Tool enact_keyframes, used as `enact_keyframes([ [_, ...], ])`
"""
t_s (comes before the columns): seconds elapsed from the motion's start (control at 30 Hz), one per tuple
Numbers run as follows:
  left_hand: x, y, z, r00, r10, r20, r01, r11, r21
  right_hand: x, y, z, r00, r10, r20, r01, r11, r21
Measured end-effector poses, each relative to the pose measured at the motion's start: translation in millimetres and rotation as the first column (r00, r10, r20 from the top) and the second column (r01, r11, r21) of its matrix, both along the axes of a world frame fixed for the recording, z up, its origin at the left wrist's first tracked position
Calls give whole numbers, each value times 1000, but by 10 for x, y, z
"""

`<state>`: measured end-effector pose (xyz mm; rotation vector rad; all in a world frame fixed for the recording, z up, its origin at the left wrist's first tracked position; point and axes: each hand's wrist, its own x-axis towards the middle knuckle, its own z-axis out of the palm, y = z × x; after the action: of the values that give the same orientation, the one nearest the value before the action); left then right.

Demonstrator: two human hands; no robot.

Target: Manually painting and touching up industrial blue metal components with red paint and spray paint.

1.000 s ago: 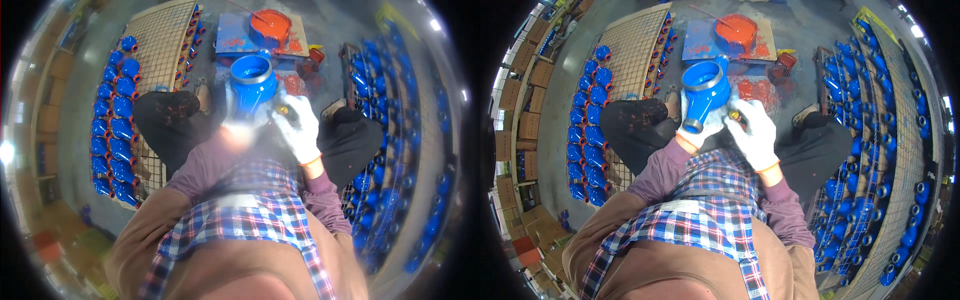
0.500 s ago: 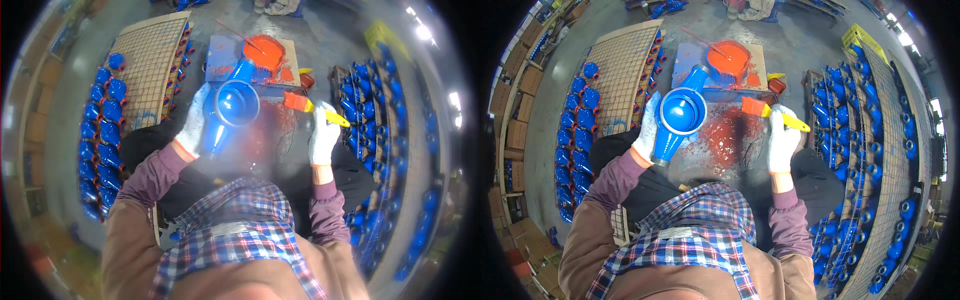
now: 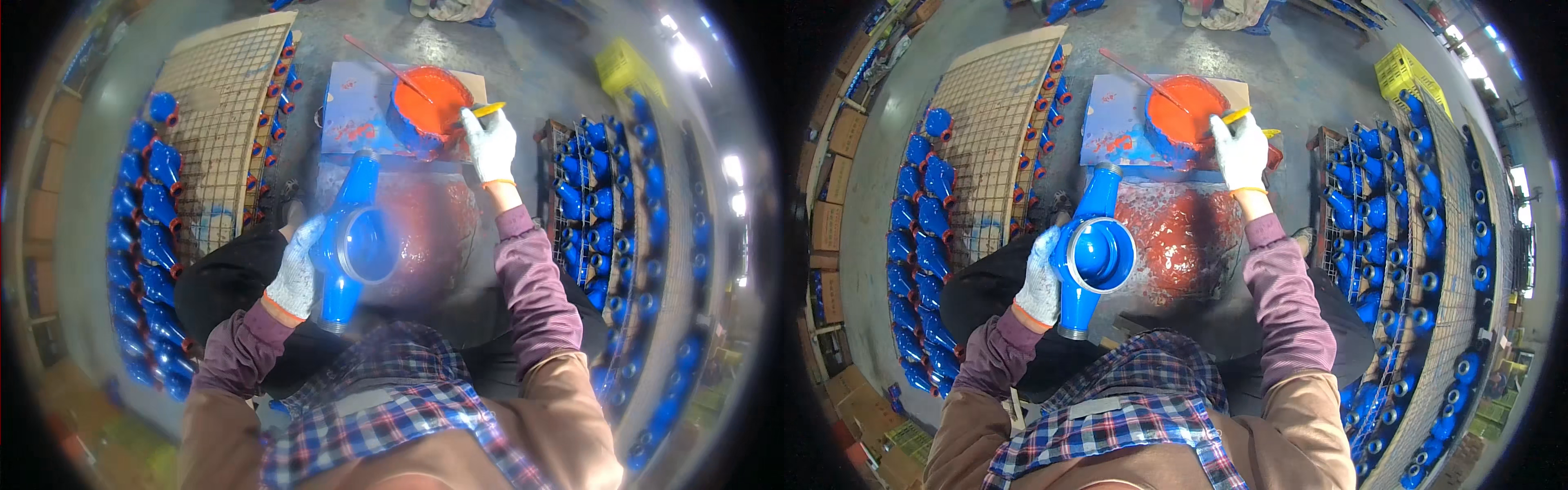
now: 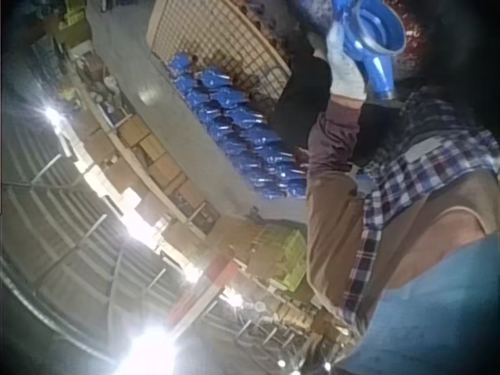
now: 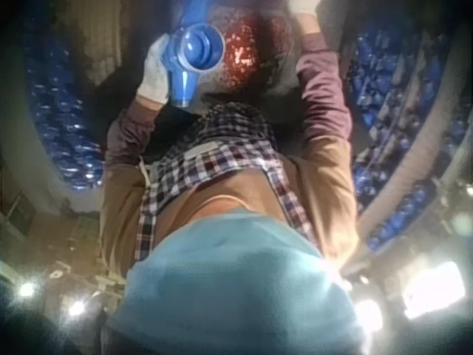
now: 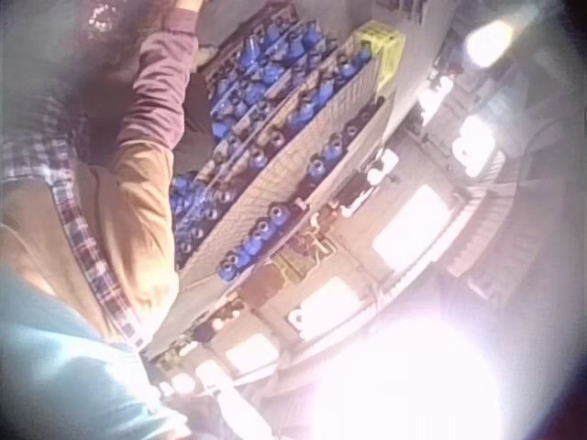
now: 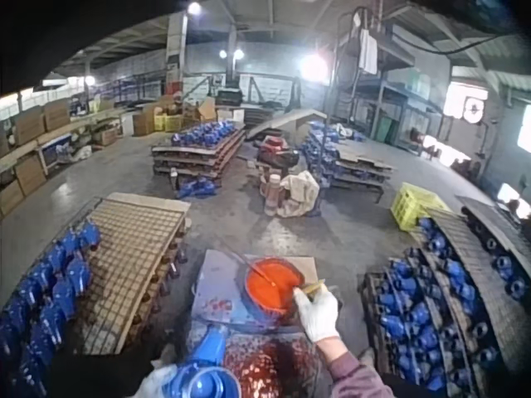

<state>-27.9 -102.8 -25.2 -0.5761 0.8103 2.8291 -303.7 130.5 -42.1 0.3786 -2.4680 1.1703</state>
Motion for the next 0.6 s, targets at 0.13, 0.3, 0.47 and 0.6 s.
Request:
enact_keyframes([
  [0.13, 26, -50, 11, 999, -47, -2, 47, 995, 86, 92, 112, 32, 999, -37, 23, 35, 995, 96],
  [0.3, 36, -60, 6, 967, -219, -131, 54, 678, -733, 334, 486, 69, 980, 53, 190, 23, 926, -376],
  [0.47, -143, 110, 309, 901, -408, -149, 142, 600, -787, 939, 903, 372, 869, 148, 471, 171, 806, -567],
  [0.6, -204, 403, 616, 771, -617, -155, -433, -330, -839, 1287, 1087, 725, 894, 122, 432, 81, 903, -422],
])
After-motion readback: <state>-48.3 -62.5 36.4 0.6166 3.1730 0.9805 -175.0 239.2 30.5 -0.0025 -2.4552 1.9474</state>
